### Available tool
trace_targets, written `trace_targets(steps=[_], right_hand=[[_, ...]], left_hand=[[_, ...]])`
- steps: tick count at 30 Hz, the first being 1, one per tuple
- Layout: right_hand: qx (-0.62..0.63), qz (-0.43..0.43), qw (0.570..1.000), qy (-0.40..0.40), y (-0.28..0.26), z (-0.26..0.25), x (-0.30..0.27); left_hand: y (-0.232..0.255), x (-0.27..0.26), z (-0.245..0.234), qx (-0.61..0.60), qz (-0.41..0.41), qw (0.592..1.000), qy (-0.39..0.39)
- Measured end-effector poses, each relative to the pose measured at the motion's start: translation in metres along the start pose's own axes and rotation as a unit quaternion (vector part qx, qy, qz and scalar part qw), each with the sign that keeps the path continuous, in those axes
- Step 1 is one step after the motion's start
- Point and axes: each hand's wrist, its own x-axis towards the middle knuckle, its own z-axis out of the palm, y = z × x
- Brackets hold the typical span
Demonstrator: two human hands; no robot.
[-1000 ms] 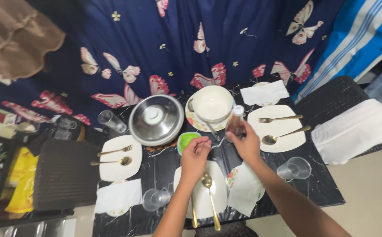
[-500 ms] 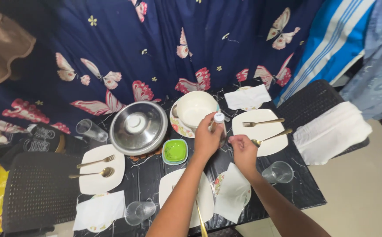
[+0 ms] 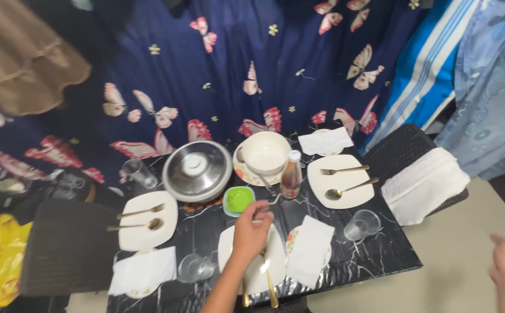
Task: Setting the dining table with plates, cutlery, and napkins, then retrieving ketchup and a jar of kimchi from the shelf and fridge.
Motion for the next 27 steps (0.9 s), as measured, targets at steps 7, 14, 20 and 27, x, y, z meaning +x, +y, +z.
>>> trace_targets(steps=[7,14,20,27], right_hand=[[-0.146,-0.053,0.977,-0.146,-0.075,0.061,-0.100],[0.099,0.016,0.904,-0.416,-0.250,0.180,-0.312],[0.203,0.031,0.775,-0.598,-0.346,0.193,-0.468],[0.276,0.071,0.621,-0.730,-0.405,0.182,-0.614]], left_hand=[[0.006,-0.079,-0.061,-0.118,0.032,0.991,0.050],[0.034,-0.211,-0.166,-0.185,0.116,0.962,0.165],[0.038,-0.355,-0.267,-0.188,0.178,0.921,0.290],[0.072,-0.520,-0.329,-0.120,0.183,0.865,0.452]])
